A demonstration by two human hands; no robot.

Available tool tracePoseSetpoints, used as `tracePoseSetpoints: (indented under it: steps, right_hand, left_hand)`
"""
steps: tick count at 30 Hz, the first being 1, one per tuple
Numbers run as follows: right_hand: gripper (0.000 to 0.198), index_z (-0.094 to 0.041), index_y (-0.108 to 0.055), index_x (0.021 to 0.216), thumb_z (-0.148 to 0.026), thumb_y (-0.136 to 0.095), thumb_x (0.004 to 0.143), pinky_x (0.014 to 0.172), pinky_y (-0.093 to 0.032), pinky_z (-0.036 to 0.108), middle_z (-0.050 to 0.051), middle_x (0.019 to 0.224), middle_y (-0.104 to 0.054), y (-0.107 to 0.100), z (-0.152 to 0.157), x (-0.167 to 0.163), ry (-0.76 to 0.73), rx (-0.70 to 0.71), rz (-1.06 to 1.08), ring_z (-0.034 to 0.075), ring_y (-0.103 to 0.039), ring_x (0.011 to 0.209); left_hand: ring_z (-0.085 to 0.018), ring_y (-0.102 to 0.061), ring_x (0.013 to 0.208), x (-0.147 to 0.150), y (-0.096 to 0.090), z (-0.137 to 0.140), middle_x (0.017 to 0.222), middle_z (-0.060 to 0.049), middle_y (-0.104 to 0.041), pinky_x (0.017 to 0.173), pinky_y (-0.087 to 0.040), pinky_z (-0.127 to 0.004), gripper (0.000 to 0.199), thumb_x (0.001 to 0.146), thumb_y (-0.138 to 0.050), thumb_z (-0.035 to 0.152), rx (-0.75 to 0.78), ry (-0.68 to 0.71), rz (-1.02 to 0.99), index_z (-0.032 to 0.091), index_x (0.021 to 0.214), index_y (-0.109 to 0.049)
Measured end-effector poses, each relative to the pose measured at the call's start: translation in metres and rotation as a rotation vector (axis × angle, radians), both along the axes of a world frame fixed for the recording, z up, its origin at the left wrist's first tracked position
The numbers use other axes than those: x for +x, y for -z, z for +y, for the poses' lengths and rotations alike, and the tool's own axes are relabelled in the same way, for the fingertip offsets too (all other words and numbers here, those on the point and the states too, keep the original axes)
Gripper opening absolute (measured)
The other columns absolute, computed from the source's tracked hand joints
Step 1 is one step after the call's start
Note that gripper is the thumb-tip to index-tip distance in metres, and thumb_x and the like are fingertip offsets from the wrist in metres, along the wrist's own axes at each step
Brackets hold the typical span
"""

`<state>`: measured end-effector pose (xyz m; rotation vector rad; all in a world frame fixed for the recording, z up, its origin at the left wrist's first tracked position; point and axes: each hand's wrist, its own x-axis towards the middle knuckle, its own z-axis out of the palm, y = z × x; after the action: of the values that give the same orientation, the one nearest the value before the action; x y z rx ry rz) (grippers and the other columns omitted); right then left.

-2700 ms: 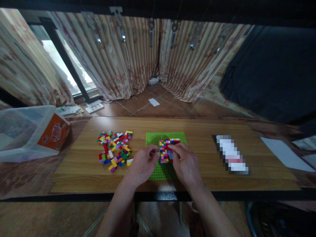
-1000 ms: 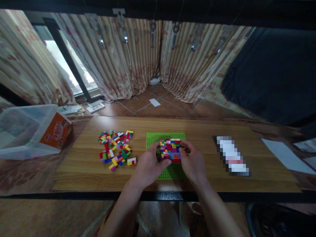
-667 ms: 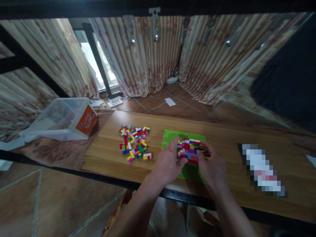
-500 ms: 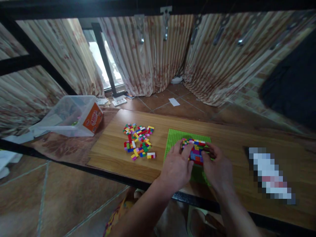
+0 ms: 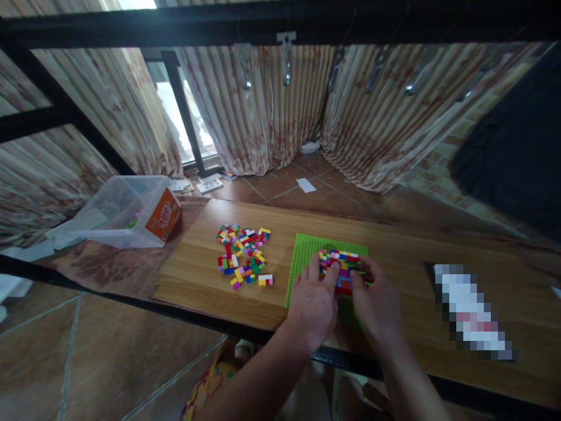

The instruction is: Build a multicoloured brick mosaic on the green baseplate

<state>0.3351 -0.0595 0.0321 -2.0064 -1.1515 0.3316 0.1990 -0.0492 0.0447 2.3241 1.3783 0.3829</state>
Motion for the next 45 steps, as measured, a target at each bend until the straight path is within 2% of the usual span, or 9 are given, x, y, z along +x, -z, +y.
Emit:
tracePoseSetpoints:
  steps: [7,19,26,38,45]
  right_hand:
    - [0.054,-0.014,-0.063,0.122,-0.044,-0.046,0.080,0.079,-0.048,0.043,0.016,0.106,-0.071,0.0014,0.0011,0.0022,-0.012,-0.008,-0.007,0.029,-0.066,0.089]
    - [0.055,-0.013,-0.063,0.122,-0.045,-0.048,0.079,0.080,-0.049,0.043,0.016,0.107,-0.071,0.0017,0.0014,0.0018,-0.019,0.001,0.031,0.029,-0.066,0.088]
    - [0.055,-0.014,-0.063,0.122,-0.045,-0.048,0.079,0.086,-0.049,0.047,0.016,0.109,-0.071,0.0011,0.0023,0.0003,-0.019,0.010,0.047,0.031,-0.066,0.096]
    - [0.053,-0.015,-0.062,0.124,-0.044,-0.050,0.081,0.081,-0.050,0.046,0.016,0.109,-0.070,0.0028,0.0017,0.0003,-0.036,0.014,0.054,0.029,-0.066,0.091]
    - [0.051,-0.016,-0.061,0.125,-0.042,-0.050,0.083,0.084,-0.050,0.047,0.015,0.110,-0.070,0.0015,0.0003,-0.0006,-0.049,0.026,0.029,0.028,-0.066,0.091]
  left_hand:
    - [-0.032,-0.045,0.134,0.0005,0.0038,-0.0035,0.160,-0.014,-0.026,0.110,-0.042,-0.047,0.067,0.088,-0.054,0.028,-0.009,-0.006,-0.017,0.026,0.151,-0.032]
    - [-0.034,-0.050,0.129,0.0036,0.0052,0.0011,0.157,-0.018,-0.029,0.106,-0.044,-0.046,0.075,0.085,-0.056,0.024,0.021,-0.015,0.025,0.025,0.154,-0.026]
    - [-0.033,-0.045,0.134,0.0032,0.0081,0.0020,0.158,-0.017,-0.028,0.108,-0.042,-0.046,0.078,0.083,-0.056,0.021,0.026,-0.024,-0.006,0.025,0.154,-0.023]
    - [-0.031,-0.044,0.135,0.0026,0.0027,0.0044,0.154,-0.015,-0.035,0.111,-0.040,-0.044,0.076,0.082,-0.058,0.021,-0.012,-0.052,-0.065,0.024,0.152,-0.028]
    - [-0.029,-0.046,0.134,0.0032,0.0031,0.0058,0.153,-0.013,-0.037,0.110,-0.041,-0.042,0.076,0.081,-0.060,0.020,-0.004,-0.058,-0.045,0.025,0.151,-0.030]
